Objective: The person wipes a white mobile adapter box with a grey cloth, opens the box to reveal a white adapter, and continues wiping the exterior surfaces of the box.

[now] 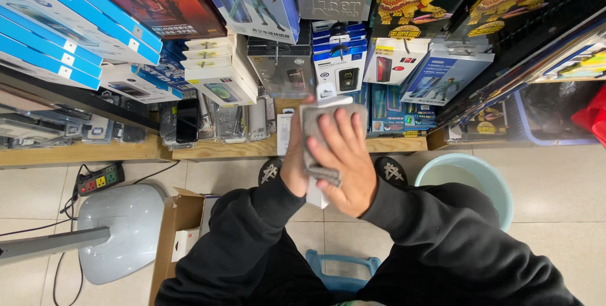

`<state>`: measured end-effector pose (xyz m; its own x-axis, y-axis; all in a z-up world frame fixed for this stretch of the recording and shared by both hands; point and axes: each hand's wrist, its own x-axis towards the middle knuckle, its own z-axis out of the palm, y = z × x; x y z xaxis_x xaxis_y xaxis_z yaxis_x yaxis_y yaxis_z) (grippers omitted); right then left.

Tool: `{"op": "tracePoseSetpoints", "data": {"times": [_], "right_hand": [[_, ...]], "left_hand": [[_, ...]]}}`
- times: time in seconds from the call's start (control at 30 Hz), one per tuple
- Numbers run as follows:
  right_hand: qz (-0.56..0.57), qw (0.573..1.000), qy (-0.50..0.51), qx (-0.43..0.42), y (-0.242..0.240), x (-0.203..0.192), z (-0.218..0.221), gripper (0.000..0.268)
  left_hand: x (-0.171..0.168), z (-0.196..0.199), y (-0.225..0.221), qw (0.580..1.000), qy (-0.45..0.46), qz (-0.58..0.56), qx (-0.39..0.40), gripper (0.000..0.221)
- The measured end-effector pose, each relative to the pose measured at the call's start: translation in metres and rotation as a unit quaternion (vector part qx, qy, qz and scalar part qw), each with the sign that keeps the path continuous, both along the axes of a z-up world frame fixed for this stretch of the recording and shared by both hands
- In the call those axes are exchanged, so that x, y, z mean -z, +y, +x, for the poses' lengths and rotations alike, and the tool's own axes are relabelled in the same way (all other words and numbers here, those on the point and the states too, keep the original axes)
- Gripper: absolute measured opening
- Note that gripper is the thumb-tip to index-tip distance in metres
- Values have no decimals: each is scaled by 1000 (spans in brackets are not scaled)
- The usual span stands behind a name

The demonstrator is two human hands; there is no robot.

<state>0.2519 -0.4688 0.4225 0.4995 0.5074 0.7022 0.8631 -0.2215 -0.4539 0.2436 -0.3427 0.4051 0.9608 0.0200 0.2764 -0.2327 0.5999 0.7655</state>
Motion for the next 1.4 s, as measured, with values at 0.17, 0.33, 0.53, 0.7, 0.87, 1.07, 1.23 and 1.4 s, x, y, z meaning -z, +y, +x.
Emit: {"op": "tracePoseSetpoints", "data": {"times": [0.17, 0.33, 0.53, 0.7, 0.87, 1.07, 1.23, 1.4], "right_hand": [[119, 990, 69, 24, -13, -23, 31, 62], [298, 778, 486, 265, -37, -6, 23, 81], [348, 921, 171, 43, 3, -83, 11, 75], [306, 950, 51, -35, -29, -36, 10, 85], [295, 955, 41, -6, -24, -50, 11, 79], [296, 955, -33, 4, -21, -45, -6, 73], [315, 948, 28, -22, -23, -45, 11, 69], [279, 957, 78, 20, -22, -53, 18, 72]], "left_hand": [[8, -13, -10, 995, -10, 92, 30, 73], [-21, -11, -1, 925, -203, 310, -84, 69], [-33, -5, 15, 870, -244, 402, -148, 69], [-48, -13, 12, 859, -265, 409, -155, 64], [-47, -23, 9, 850, -281, 411, -172, 66], [-59, -20, 10, 837, -284, 422, -201, 61], [-62, -27, 10, 837, -301, 408, -206, 60], [-63, -26, 7, 837, -302, 406, -210, 60]]}}
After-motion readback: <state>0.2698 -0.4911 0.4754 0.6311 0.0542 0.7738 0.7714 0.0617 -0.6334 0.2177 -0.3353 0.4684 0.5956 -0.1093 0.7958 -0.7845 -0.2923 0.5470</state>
